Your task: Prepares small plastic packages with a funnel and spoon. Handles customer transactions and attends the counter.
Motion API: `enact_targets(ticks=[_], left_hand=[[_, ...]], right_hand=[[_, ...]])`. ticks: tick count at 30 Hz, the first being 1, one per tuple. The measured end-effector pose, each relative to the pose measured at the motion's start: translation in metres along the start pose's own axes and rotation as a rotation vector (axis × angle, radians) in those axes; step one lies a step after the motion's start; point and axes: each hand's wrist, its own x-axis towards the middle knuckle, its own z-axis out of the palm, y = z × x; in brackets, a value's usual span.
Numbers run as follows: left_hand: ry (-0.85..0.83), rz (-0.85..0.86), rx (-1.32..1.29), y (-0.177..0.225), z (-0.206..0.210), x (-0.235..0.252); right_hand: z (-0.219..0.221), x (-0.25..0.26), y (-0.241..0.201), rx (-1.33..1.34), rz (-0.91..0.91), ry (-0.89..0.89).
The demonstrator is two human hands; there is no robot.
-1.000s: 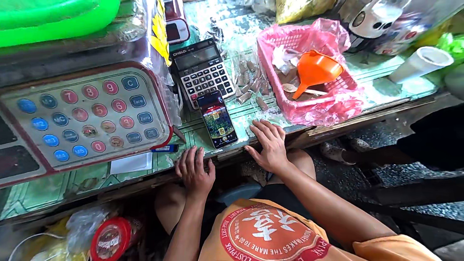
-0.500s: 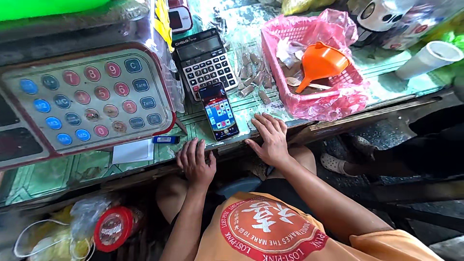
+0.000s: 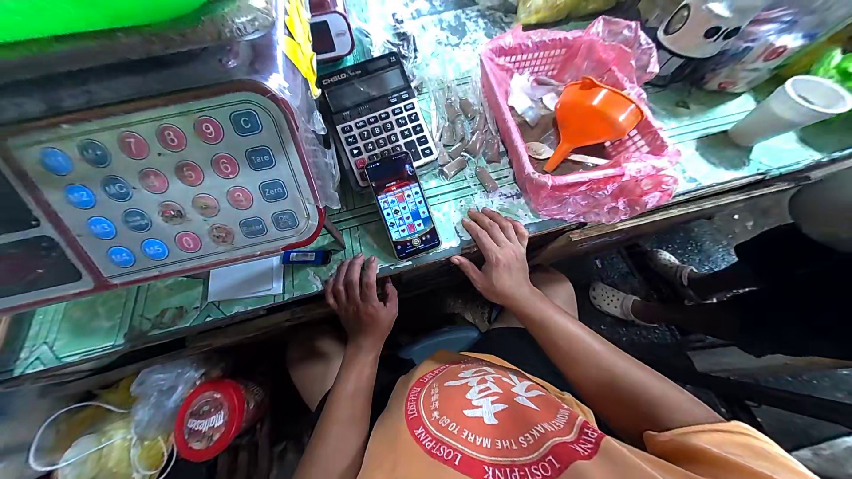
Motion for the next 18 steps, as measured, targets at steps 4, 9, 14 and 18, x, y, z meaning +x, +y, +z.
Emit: enact_targets(ticks=[4, 9, 14, 18], left_hand=[[-0.008, 0.005, -0.003, -0.0009, -0.0003, -0.0009], [-0.014, -0.001, -0.005, -0.0009, -0.0001, -0.0008], [-0.001, 0.005, 0.001, -0.0006, 0.0004, -0.0010], [0.001, 0.005, -0.005, -0.0006, -0.0009, -0.0009]], right_hand=[[-0.0010, -0.0003, -0.0006, 0.009, -0.004, 0.004], [0.0001, -0.0008, 0.0004, -0.005, -0.005, 0.003], [0.0009, -0.0012, 0.0007, -0.006, -0.005, 0.009], [0.0011, -0.0012, -0.0001, -0.003, -0.003, 0.006]])
